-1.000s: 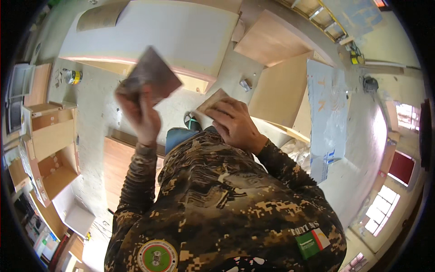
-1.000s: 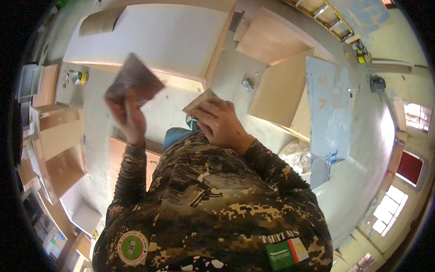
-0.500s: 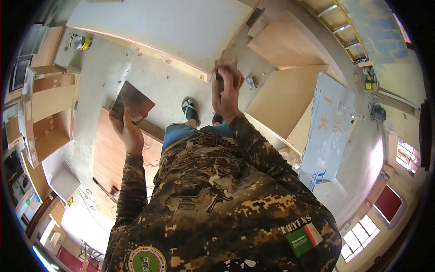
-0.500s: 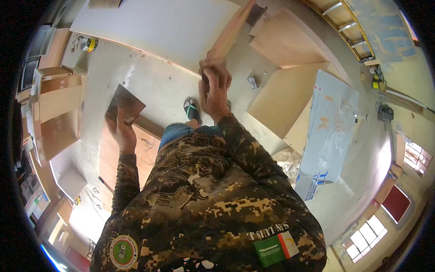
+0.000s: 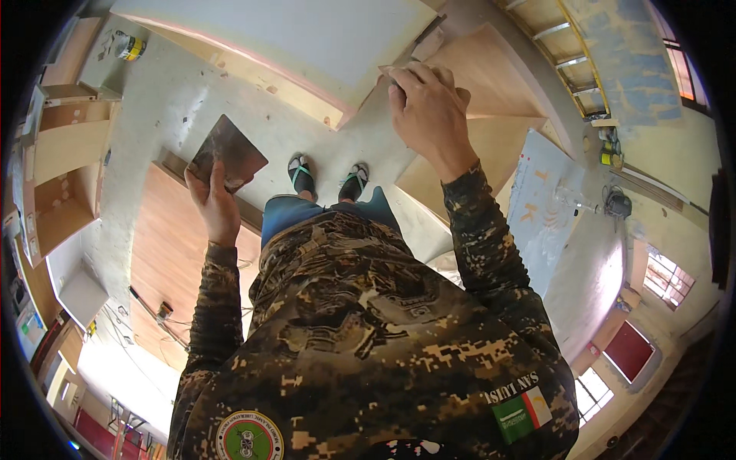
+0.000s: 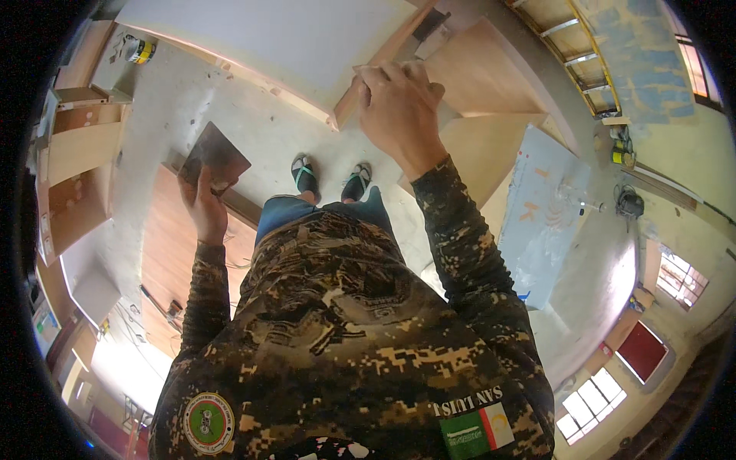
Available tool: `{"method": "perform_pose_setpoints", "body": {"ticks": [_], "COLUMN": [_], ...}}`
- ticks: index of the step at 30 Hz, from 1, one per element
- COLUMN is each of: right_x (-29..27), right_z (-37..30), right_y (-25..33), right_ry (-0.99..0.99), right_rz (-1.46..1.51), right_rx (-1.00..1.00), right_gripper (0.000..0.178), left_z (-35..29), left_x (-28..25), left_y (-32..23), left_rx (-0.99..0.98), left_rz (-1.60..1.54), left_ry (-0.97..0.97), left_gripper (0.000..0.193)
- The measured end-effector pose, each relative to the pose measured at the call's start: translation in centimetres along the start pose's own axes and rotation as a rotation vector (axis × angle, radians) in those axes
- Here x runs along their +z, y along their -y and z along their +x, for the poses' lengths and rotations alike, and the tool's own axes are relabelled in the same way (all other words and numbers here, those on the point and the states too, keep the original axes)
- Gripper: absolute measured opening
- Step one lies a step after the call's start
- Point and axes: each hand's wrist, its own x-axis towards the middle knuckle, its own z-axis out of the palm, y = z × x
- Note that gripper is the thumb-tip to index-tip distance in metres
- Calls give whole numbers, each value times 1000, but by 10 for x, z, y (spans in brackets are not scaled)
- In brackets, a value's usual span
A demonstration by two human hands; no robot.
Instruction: The person sands the edges and corners of a wooden furniture structure using pieces of sandpaper.
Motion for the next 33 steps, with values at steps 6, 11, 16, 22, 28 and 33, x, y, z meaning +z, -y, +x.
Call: {"method": "perform_pose_setpoints", "body": {"ticks": [6,11,16,22,28,33], "right_x": [0,-7,34,91,92,49], "right_z": [-21,-55,-57,-24,-26,-48], "right_y": [31,52,13,-17,-6,-6], "right_ry": [136,338,-60,-466,-398,-159], "right_rz": [-99,301,645,662,462,365], "right_rx": [-119,-175,-52,20,51,115], "right_gripper": [28,29,26,31,34,30], "left_z": [-10,-18,-20,-22,-22,-20], "left_x": [-2,-1,4,8,5,-3], "left_y": [7,8,6,3,7,18], "left_rx": [-31,-46,-70,-72,-54,6], "left_rz": [-2,9,17,18,31,111], "left_ry": [-6,-11,7,53,50,18], "left_gripper": [29,25,24,22,23,27]}}
